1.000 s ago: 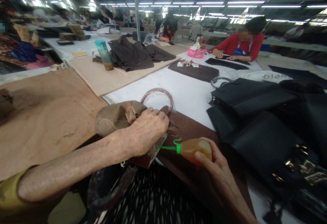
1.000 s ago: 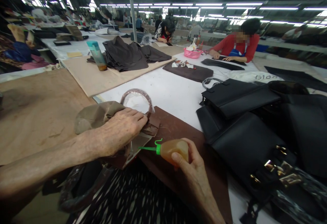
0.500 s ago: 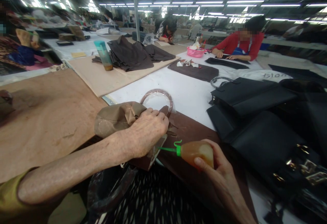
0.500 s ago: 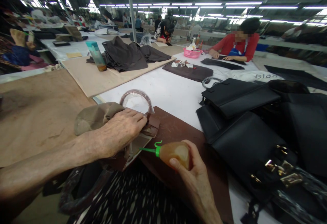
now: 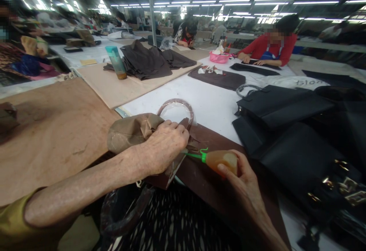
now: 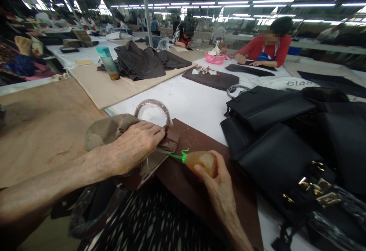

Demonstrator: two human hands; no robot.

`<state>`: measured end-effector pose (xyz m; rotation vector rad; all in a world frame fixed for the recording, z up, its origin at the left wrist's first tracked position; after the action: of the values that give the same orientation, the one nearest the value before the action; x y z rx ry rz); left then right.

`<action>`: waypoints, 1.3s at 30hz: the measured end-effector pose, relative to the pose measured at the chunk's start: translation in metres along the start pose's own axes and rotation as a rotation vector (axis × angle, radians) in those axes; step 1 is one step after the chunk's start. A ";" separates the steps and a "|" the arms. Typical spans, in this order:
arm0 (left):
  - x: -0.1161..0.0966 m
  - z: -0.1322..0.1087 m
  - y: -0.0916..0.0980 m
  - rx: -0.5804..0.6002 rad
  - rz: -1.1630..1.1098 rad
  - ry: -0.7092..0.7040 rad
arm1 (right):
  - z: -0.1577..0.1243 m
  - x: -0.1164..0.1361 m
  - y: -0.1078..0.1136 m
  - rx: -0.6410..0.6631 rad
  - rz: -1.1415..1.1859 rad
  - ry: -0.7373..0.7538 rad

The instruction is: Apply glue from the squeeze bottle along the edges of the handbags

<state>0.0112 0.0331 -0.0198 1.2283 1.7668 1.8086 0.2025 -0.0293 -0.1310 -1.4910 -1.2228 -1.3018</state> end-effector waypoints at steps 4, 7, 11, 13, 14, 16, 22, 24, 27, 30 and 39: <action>0.001 -0.001 -0.002 -0.044 0.007 0.019 | -0.004 0.003 0.000 0.020 0.055 -0.028; 0.001 -0.001 -0.003 -0.054 0.016 0.022 | -0.005 0.004 0.003 -0.011 0.066 -0.042; 0.001 -0.001 -0.003 -0.076 0.028 0.020 | -0.007 0.010 0.010 -0.098 0.052 -0.018; 0.001 -0.001 -0.004 -0.077 0.032 0.019 | -0.009 0.015 0.008 -0.065 0.051 -0.022; 0.001 0.000 -0.003 -0.081 0.036 0.020 | -0.011 0.017 0.005 -0.038 0.053 -0.031; 0.001 0.000 -0.003 -0.085 0.046 0.020 | -0.014 0.020 -0.001 0.020 0.066 -0.060; 0.001 0.001 -0.003 -0.063 0.043 0.010 | -0.021 0.028 -0.011 0.075 0.087 -0.085; 0.001 0.001 -0.003 -0.063 0.048 0.017 | -0.024 0.029 -0.011 0.073 0.083 -0.097; 0.002 0.002 -0.002 -0.055 0.047 0.022 | -0.028 0.030 -0.011 0.074 0.094 -0.109; 0.002 0.003 -0.002 -0.031 0.038 0.026 | -0.032 0.027 -0.010 0.078 0.116 -0.111; 0.005 0.003 -0.007 -0.053 0.042 0.012 | -0.047 0.017 -0.012 0.085 0.265 -0.167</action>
<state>0.0088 0.0399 -0.0250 1.2457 1.7005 1.8770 0.1804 -0.0693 -0.1071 -1.6618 -1.1234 -0.9554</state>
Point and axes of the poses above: each hand's wrist, its own z-axis towards the middle knuckle, its own y-axis out of the back of the hand, x = y × z, the point moved 5 cm from there along z, towards the middle knuckle, and after that the axes turned 13 degrees about z, right-handed, at the moved point
